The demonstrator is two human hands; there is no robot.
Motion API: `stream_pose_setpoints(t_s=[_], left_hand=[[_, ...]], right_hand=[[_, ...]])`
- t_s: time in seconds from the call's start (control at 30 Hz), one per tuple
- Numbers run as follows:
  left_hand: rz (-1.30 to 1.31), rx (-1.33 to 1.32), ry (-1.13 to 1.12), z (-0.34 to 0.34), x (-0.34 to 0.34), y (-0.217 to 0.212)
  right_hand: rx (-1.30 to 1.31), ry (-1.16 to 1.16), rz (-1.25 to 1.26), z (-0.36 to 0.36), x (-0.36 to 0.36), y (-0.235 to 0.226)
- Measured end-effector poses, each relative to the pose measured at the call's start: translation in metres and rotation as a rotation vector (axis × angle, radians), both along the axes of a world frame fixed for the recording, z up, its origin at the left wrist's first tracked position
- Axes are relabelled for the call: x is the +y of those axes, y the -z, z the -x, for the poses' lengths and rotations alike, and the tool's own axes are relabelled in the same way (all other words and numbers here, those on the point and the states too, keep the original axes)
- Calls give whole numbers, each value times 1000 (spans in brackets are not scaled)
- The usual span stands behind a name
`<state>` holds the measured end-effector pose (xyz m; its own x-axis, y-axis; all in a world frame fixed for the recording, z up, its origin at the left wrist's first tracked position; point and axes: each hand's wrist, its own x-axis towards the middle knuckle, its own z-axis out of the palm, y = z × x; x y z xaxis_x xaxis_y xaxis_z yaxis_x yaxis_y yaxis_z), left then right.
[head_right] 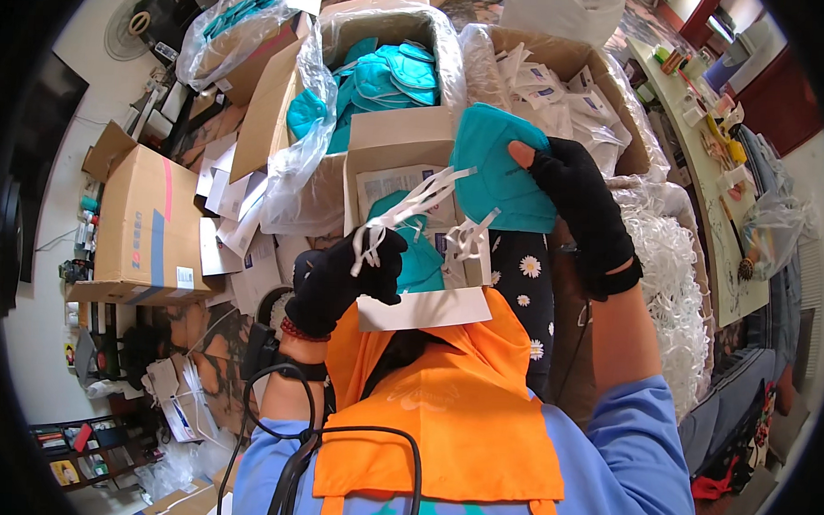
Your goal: Packing teal-colored face masks into cardboard boxes and plastic bags.
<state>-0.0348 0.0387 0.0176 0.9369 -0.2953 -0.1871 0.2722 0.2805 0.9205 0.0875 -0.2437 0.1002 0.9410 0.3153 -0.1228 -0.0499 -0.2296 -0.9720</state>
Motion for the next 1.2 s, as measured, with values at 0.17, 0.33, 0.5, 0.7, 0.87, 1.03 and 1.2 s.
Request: stream_pose_setpoints(t_s=[0.17, 0.33, 0.5, 0.7, 0.87, 1.03, 1.2], left_hand=[[41, 121, 8, -2, -5, 3], [55, 155, -42, -2, -14, 13], [228, 224, -20, -4, -16, 11], [-319, -17, -217, 13, -5, 7], [-116, 139, -118, 21, 10, 8], [89, 199, -299, 19, -6, -4], [250, 265, -133, 16, -6, 5]], right_hand=[[-75, 74, 43, -5, -12, -1], [-127, 115, 90, -3, -9, -3], [-130, 113, 65, -2, -11, -3], [-194, 224, 103, -8, -45, -1], [-205, 135, 244, -7, -63, 14], [-190, -30, 28, 16, -24, 4], [-149, -87, -2, 17, -24, -9]])
